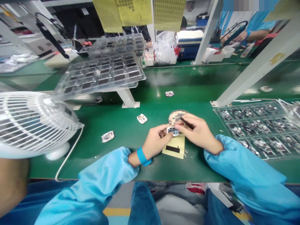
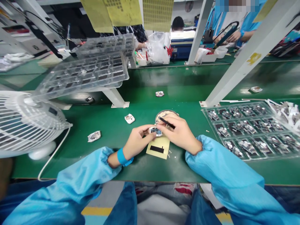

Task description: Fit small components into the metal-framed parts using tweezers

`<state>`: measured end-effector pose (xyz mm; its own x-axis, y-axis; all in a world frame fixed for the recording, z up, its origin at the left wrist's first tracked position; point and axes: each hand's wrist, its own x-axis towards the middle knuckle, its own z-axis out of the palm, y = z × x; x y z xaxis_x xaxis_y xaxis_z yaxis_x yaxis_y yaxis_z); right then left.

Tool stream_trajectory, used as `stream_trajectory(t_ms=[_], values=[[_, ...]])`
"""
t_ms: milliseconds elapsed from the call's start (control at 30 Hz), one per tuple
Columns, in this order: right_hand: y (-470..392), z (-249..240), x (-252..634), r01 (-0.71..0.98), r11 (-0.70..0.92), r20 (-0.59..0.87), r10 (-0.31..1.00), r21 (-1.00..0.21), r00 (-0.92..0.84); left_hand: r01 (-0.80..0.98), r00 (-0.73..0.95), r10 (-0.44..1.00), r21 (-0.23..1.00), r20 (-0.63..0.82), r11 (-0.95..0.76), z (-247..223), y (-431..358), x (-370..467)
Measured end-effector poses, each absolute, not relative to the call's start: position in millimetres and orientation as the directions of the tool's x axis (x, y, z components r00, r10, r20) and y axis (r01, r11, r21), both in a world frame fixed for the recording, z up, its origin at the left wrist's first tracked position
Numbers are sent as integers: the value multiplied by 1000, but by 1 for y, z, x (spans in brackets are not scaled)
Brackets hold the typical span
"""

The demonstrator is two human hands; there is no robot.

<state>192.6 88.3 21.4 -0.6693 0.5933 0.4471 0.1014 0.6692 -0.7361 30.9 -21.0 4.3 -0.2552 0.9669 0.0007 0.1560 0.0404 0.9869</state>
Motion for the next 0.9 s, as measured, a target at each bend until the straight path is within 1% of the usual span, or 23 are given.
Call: stream_trajectory(t_ms=[67,133,367,500,667,767,833,900], values=[[89,19,194,49,707,472,521,-706,-711,235,-256,966,971,28,34,4,-21,30],[90,16,195,21,728,488,480,-685,-729,304,-259,964,952,59,24,3,-21,28],[90,7,197,18,740,496,469,-672,-731,469,-235,951,880,202,-71,-1,-22,26],[89,5,198,20,747,487,452,-664,-748,493,-215,950,865,227,-96,-2,-22,26],[88,9,196,-4,749,486,426,-663,-763,471,-203,963,880,178,-63,-2,-22,25],[94,13,197,20,737,499,477,-676,-723,462,-190,968,885,165,-60,-2,-17,18],[103,13,200,101,735,488,539,-670,-687,500,-199,960,863,196,-73,0,-5,5],[113,13,204,209,728,460,600,-652,-655,584,-242,939,810,245,-61,4,17,-17]])
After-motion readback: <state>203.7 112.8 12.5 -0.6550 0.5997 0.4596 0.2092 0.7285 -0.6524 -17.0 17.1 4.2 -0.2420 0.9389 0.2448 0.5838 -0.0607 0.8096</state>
